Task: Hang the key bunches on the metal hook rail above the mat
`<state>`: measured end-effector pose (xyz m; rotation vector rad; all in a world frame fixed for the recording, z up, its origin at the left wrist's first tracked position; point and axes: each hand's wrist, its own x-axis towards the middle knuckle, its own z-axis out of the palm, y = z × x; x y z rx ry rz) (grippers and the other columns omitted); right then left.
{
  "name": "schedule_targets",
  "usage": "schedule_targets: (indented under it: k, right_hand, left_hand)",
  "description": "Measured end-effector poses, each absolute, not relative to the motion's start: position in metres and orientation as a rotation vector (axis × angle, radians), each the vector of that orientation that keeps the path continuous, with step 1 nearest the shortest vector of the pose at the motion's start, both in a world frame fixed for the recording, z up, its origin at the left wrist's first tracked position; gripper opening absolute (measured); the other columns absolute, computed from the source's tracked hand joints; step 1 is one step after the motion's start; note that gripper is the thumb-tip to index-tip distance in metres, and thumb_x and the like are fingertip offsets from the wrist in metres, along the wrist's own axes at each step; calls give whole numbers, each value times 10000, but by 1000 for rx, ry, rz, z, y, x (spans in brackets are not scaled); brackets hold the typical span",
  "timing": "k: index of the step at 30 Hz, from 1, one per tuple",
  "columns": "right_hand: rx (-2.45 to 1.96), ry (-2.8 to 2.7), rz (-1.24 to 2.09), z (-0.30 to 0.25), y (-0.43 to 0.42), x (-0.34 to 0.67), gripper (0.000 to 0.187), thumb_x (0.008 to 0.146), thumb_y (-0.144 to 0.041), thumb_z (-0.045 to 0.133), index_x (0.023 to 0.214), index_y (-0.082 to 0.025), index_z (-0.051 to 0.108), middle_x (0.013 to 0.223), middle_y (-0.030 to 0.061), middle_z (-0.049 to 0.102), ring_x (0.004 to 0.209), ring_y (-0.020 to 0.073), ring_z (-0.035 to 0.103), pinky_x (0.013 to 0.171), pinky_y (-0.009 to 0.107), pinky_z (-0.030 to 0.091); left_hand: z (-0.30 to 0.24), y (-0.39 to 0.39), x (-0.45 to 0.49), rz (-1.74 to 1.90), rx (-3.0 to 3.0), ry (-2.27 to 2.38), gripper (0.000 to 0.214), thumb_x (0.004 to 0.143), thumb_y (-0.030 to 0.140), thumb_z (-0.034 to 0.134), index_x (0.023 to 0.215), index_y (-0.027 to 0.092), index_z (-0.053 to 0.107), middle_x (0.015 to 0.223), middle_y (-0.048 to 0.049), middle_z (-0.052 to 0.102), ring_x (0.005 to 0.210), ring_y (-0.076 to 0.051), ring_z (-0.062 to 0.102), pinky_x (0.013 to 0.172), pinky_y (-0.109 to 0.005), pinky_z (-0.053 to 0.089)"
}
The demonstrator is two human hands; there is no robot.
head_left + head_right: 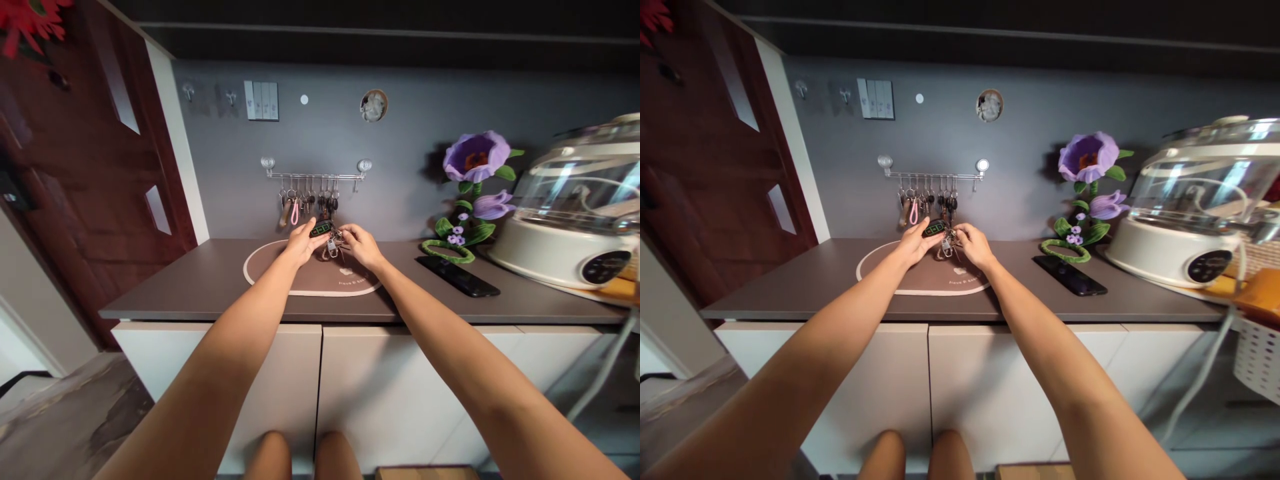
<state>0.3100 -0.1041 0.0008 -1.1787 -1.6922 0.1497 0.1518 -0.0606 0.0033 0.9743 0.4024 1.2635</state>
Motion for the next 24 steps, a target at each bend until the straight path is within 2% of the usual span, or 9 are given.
schedule_targets:
  k: [6,10,18,24]
  right_hand:
    - [-1113,-1728,231,-4,-99,312,256,815,-379,433,941,-197,561,880,22,634,837,156,571,819,331,433]
    - [-1085,-1730,289,-8,-95,313,250,798,-380,462,964,-215,549,904,15,631,819,148,578,802,333,447]
    - [-1051,-1734,240,-5,-102,307,257,773,-389,499,946,-207,553,881,18,630,800,150,571,772,323,454]
    - [-1028,-1738,177,-1,-104,305,227,758,-359,519,908,-195,566,906,34,620,796,150,572,770,319,454]
  left_hand:
    - [8,-60,151,1293,652,328,245,816,232,528,1016,92,512,955,-156,643,915,-241,626,792,-377,531]
    - [11,-59,148,1284,519,305,233,827,240,506,1003,89,529,905,-145,655,880,-221,638,760,-346,545]
    - [8,-55,150,1228,528,280,225,854,232,456,965,58,546,791,-127,664,805,-194,650,731,-311,553]
    - [10,-60,150,1213,534,312,259,864,250,436,1000,56,538,846,-140,660,820,-183,645,745,-296,548]
